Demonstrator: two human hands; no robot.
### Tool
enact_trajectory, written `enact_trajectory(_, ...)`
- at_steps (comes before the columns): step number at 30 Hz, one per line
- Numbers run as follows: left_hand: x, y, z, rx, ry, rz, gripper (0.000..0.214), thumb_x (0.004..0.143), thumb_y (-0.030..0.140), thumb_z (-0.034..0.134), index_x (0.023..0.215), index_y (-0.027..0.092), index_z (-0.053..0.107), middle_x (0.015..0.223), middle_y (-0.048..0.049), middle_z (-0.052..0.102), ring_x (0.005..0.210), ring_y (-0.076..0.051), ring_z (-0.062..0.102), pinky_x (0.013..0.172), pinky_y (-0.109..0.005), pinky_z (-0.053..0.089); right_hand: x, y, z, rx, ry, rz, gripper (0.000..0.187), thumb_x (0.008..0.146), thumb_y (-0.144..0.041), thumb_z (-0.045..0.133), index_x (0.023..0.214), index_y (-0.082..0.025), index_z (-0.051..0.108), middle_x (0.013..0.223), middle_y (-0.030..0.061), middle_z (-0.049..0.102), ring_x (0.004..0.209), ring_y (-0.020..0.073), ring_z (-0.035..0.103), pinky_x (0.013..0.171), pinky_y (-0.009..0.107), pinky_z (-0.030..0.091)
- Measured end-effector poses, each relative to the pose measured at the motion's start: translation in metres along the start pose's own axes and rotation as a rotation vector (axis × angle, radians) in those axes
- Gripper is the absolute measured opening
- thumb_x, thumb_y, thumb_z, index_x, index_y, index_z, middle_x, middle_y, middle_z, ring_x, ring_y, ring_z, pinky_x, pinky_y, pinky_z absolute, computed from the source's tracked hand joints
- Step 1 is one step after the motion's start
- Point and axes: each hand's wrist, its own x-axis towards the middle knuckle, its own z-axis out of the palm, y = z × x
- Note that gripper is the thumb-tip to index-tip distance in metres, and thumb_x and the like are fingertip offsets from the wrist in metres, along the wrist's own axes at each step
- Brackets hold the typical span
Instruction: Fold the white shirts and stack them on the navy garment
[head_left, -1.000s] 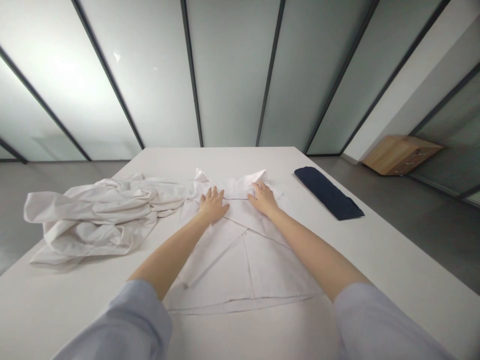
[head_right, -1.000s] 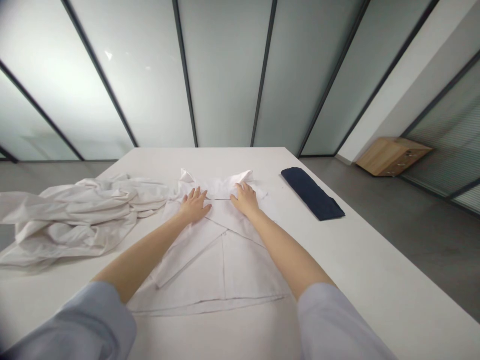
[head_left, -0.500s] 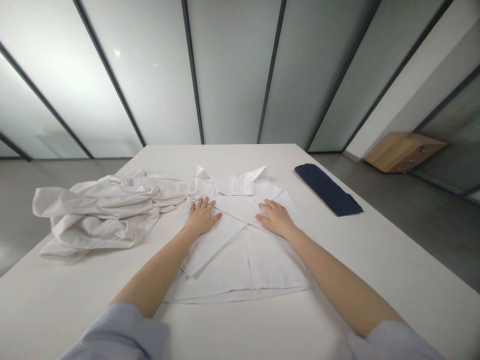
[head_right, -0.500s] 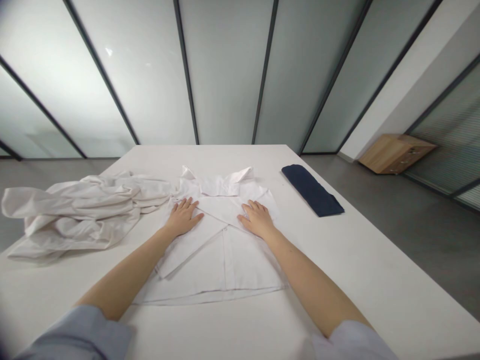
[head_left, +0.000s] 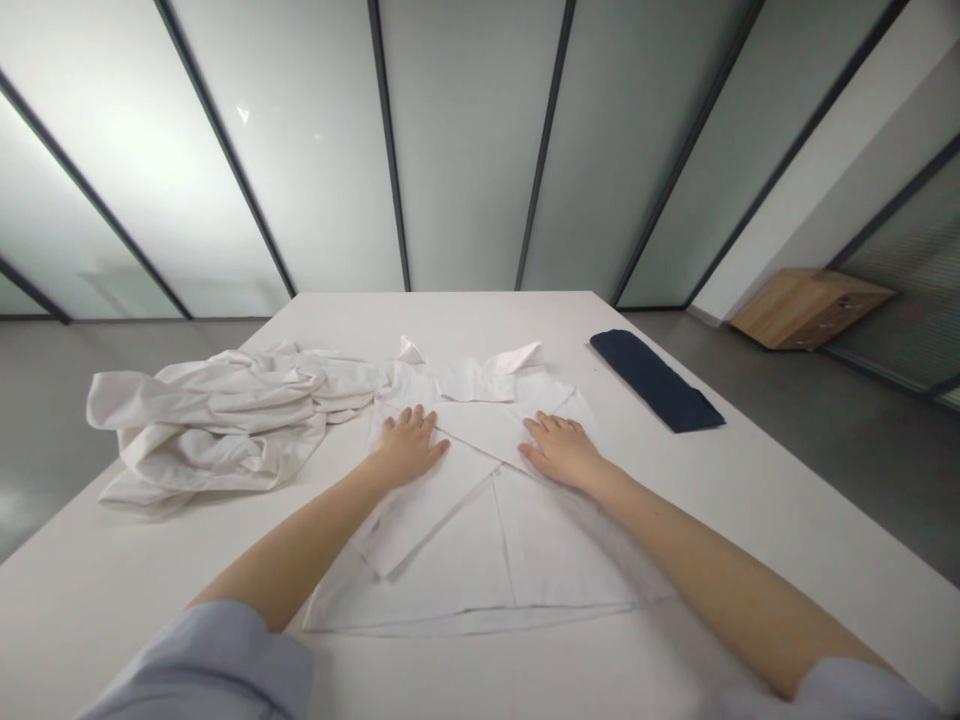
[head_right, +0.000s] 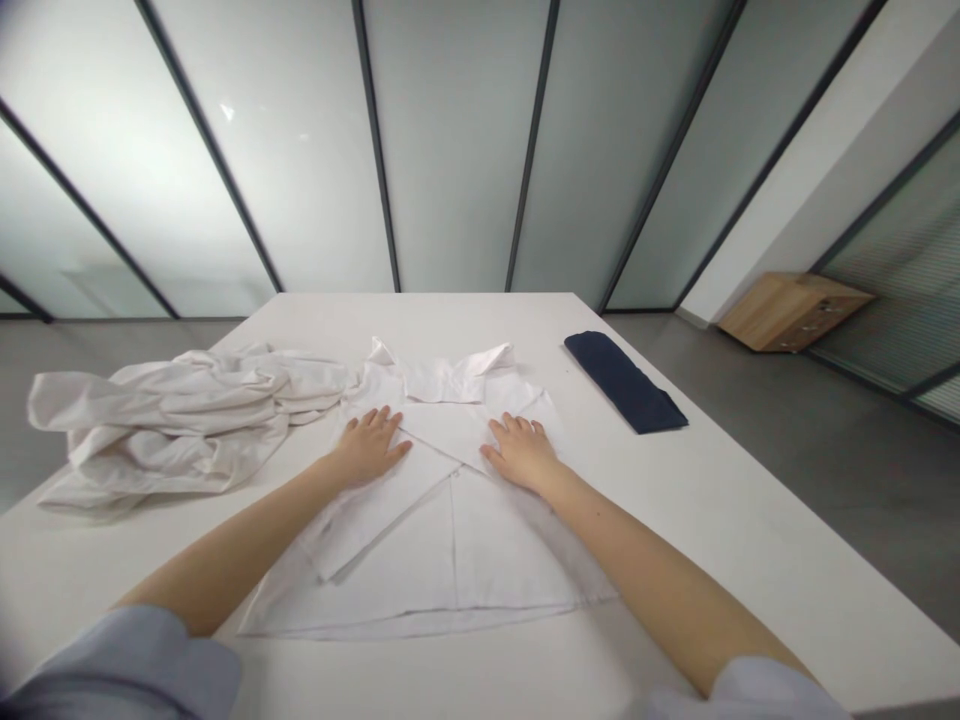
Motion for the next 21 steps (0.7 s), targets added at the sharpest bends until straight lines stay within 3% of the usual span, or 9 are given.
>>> enact_trajectory(3, -0.007, -0.004, -0.023, -0.002, -0.087, 0.074, 0.067, 0.086, 0.058, 0.045, 0.137, 0.016, 0.046, 0.134, -0.0191, 0.056, 0.123, -0.035, 0.052, 0.105, -0.051, 0.033, -0.005, 0.006, -0.024, -0.012, -0.066, -0.046, 0.046, 0.091, -0.05, 0.043, 0.117, -0.018, 0.063, 0.115, 0.016, 0.067, 0.107, 0.0321, 0.06, 0.094, 0.044, 0.039)
enact_trajectory(5, 0.001, -0.012, -0.037, -0.05, -0.101, 0.066, 0.067, 0.088, 0.055, 0.044, 0.142, 0.016, 0.04, 0.117, -0.0176, 0.066, 0.11, -0.033, 0.061, 0.098, -0.047, 0.04, 0.004, 0.012, -0.038, 0.038, -0.053, 0.012, 0.044, 0.091, -0.046, 0.045, 0.121, -0.018, 0.06, 0.099, 0.0124, 0.072, 0.095, 0.0289, 0.065, 0.085, 0.039, 0.043)
enact_trajectory(8, 0.034, -0.029, -0.046, -0.147, 0.038, -0.052, 0.067, 0.089, 0.034, 0.043, 0.151, 0.015, 0.023, 0.107, -0.017, 0.07, 0.103, -0.031, 0.065, 0.088, -0.041, 0.046, 0.036, 0.028, -0.048, 0.163, 0.104, 0.158, 0.054, 0.088, -0.03, 0.05, 0.14, -0.019, 0.044, 0.095, 0.0098, 0.072, 0.088, 0.024, 0.066, 0.075, 0.031, 0.044)
enact_trajectory(10, 0.062, -0.041, -0.043, -0.247, 0.119, -0.13, 0.071, 0.084, 0.021, 0.047, 0.151, 0.018, 0.025, 0.104, -0.0154, 0.071, 0.099, -0.029, 0.067, 0.085, -0.038, 0.048, 0.065, 0.041, -0.045, 0.274, 0.174, 0.216, 0.064, 0.082, -0.02, 0.055, 0.144, -0.018, 0.04, 0.093, 0.0094, 0.072, 0.085, 0.0224, 0.066, 0.074, 0.028, 0.045)
enact_trajectory(13, 0.101, -0.054, -0.032, -0.608, 0.046, -0.213, 0.065, 0.075, 0.013, 0.052, 0.14, 0.018, 0.046, 0.081, -0.0094, 0.072, 0.074, -0.024, 0.069, 0.071, -0.032, 0.051, 0.104, 0.056, -0.033, 0.665, 0.104, 0.214, 0.059, 0.075, -0.013, 0.061, 0.134, -0.017, 0.053, 0.077, 0.0035, 0.072, 0.067, 0.0167, 0.065, 0.066, 0.025, 0.047)
enact_trajectory(16, 0.127, -0.059, -0.022, -1.087, 0.001, -0.383, 0.035, 0.072, 0.011, 0.056, 0.105, 0.014, 0.067, 0.063, -0.0058, 0.067, 0.052, -0.018, 0.063, 0.054, -0.026, 0.049, 0.131, 0.064, -0.022, 1.081, 0.098, 0.326, 0.027, 0.073, -0.011, 0.062, 0.099, -0.014, 0.068, 0.064, 0.0014, 0.068, 0.053, 0.0118, 0.059, 0.055, 0.021, 0.046)
enact_trajectory(18, 0.139, -0.061, -0.02, -1.324, 0.046, -0.489, 0.017, 0.072, 0.014, 0.057, 0.087, 0.013, 0.066, 0.061, -0.0063, 0.066, 0.051, -0.016, 0.061, 0.05, -0.024, 0.048, 0.143, 0.066, -0.019, 1.306, 0.128, 0.464, 0.01, 0.074, -0.01, 0.061, 0.083, -0.014, 0.065, 0.061, 0.0025, 0.067, 0.051, 0.0112, 0.059, 0.051, 0.019, 0.045)
enact_trajectory(21, 0.149, -0.062, -0.02, -1.543, 0.118, -0.593, 0.012, 0.076, 0.016, 0.054, 0.084, 0.013, 0.061, 0.066, -0.0084, 0.066, 0.06, -0.016, 0.066, 0.054, -0.024, 0.051, 0.156, 0.067, -0.017, 1.618, 0.171, 0.626, 0.006, 0.078, -0.012, 0.055, 0.08, -0.014, 0.06, 0.061, 0.005, 0.067, 0.056, 0.0128, 0.062, 0.051, 0.02, 0.047)
